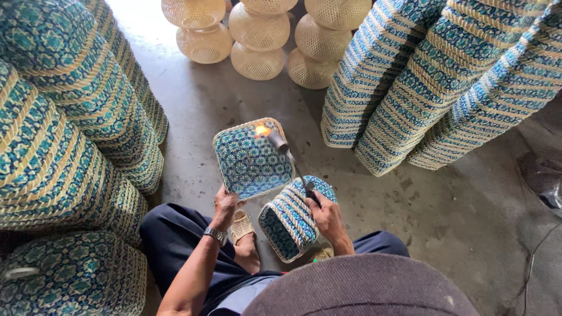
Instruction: The person uses a handheld blowtorch to apply heat to the surface of woven baskets. They rotate each basket to treat different sides and then place it back into a stack. The process is repeated for multiple baskets.
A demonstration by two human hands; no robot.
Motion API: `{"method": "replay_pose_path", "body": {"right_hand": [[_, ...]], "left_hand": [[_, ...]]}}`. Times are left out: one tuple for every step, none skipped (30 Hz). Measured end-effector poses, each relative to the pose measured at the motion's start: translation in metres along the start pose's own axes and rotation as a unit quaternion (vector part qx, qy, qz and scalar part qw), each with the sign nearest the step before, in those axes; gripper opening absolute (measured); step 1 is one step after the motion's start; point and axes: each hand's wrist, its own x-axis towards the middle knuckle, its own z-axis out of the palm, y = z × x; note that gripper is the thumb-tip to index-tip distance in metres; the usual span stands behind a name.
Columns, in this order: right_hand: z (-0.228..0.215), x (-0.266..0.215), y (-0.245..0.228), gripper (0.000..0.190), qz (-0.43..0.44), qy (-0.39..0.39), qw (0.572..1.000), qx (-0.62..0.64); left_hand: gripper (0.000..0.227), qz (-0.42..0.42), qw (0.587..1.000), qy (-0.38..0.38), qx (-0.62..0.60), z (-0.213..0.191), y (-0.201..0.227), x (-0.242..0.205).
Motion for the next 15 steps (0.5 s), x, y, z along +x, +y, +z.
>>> {"method": "replay_pose_path", "body": {"right_hand": [[-0.001, -0.002, -0.003, 0.035, -0.041, -0.006, 0.999, -0.002], [-0.004, -0.002, -0.008, 0.035, -0.082, -0.01, 0.997, -0.004], [-0.005, -0.003, -0.011, 0.034, -0.124, -0.013, 0.992, -0.006], [-0.003, -0.002, -0.015, 0.033, -0.104, -0.02, 0.994, -0.016], [0.002, -0.001, -0.019, 0.031, -0.083, -0.026, 0.996, -0.026], [0.007, -0.001, -0.021, 0.03, -0.063, -0.034, 0.997, -0.037], [0.017, 0.003, -0.025, 0.029, -0.085, -0.018, 0.996, -0.038], [0.029, 0.008, -0.028, 0.029, -0.106, -0.002, 0.994, -0.039], [0.034, 0.009, -0.029, 0.028, -0.126, 0.013, 0.991, -0.04], [0.036, 0.009, -0.028, 0.026, -0.153, -0.023, 0.987, -0.044], [0.037, 0.007, -0.028, 0.025, -0.18, -0.059, 0.981, -0.049], [0.037, 0.005, -0.026, 0.023, -0.207, -0.096, 0.972, -0.054], [0.037, 0.0, -0.024, 0.024, -0.195, -0.087, 0.976, -0.04], [0.036, -0.006, -0.022, 0.025, -0.184, -0.079, 0.979, -0.027], [0.034, -0.007, -0.02, 0.026, -0.173, -0.071, 0.982, -0.015]], "left_hand": [[0.03, 0.018, 0.999, -0.009, -0.025, 0.0, -0.01, -0.002], [0.029, 0.038, 0.998, -0.021, -0.05, 0.001, -0.017, -0.002], [0.033, 0.033, 0.996, -0.02, -0.077, 0.002, -0.022, -0.004], [0.038, 0.029, 0.994, -0.02, -0.104, 0.004, -0.025, -0.007], [0.043, 0.024, 0.991, -0.021, -0.13, 0.009, -0.027, -0.008], [0.044, 0.005, 0.993, -0.009, -0.12, 0.015, -0.029, -0.011], [0.045, -0.014, 0.994, 0.004, -0.109, 0.02, -0.03, -0.014], [0.046, -0.034, 0.994, 0.017, -0.099, 0.024, -0.031, -0.019], [0.046, -0.041, 0.993, 0.019, -0.112, 0.028, -0.033, -0.024], [0.047, -0.044, 0.991, 0.021, -0.123, 0.031, -0.031, -0.023], [0.047, -0.046, 0.99, 0.022, -0.135, 0.031, -0.029, -0.023], [0.049, -0.053, 0.989, 0.027, -0.133, 0.03, -0.028, -0.024], [0.051, -0.06, 0.989, 0.033, -0.132, 0.027, -0.026, -0.024], [0.053, -0.066, 0.988, 0.04, -0.133, 0.025, -0.025, -0.024], [0.053, -0.054, 0.988, 0.04, -0.142, 0.024, -0.023, -0.022]]}}
